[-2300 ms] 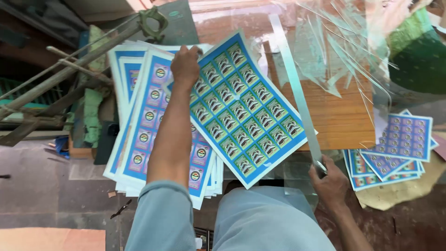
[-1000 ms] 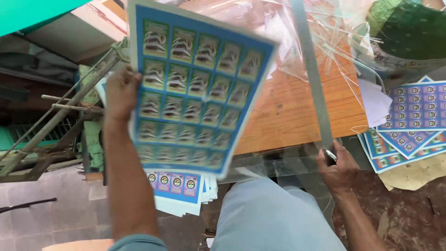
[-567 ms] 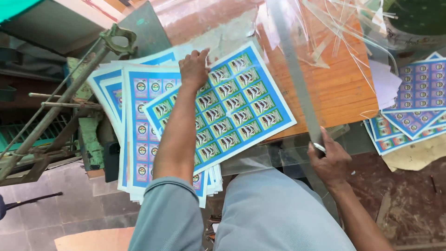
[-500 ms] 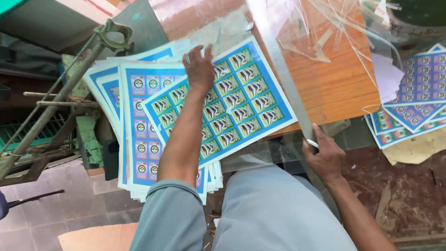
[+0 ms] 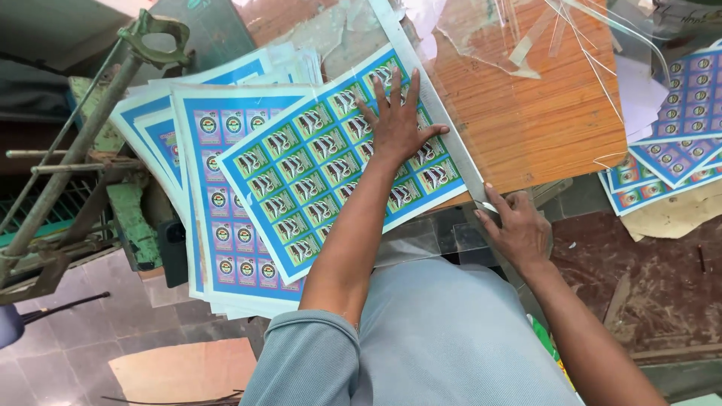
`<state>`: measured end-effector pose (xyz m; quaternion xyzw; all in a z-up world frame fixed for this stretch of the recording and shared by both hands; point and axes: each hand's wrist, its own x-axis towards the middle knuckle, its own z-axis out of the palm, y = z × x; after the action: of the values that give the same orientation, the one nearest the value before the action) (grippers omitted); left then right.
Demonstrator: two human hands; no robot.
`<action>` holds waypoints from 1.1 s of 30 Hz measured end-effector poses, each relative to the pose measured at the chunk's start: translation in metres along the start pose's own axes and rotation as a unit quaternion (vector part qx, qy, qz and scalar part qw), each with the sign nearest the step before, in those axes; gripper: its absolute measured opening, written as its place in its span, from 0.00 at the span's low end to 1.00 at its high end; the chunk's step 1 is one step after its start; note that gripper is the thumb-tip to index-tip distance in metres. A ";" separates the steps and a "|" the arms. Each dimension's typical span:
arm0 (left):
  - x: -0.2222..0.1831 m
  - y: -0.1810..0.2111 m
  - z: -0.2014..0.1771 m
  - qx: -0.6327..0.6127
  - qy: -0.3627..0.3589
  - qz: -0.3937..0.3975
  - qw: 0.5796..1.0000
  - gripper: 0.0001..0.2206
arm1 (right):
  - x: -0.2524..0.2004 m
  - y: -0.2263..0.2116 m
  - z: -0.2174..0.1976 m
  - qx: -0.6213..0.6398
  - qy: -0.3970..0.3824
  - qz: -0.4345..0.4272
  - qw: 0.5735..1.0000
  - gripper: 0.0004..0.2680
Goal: Cutting printed labels or stickers from a sheet using a ruler and a blade.
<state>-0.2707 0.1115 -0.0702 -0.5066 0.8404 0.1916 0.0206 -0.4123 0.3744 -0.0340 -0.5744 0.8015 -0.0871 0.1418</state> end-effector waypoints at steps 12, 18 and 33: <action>0.003 0.001 0.006 0.040 -0.057 -0.004 0.998 0.62 | 0.014 0.014 0.006 0.087 -0.011 -0.014 0.996 0.22; 0.006 -0.002 0.011 0.051 -0.071 -0.002 0.996 0.63 | 0.015 0.016 0.007 0.099 -0.022 -0.008 0.995 0.23; 0.010 -0.001 0.009 0.060 -0.086 -0.011 0.994 0.66 | 0.015 0.020 0.008 0.089 -0.019 -0.030 0.995 0.23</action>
<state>-0.2764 0.1054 -0.0807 -0.4951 0.8399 0.1836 0.1254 -0.4325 0.3666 -0.0497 -0.5847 0.7703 -0.1509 0.2050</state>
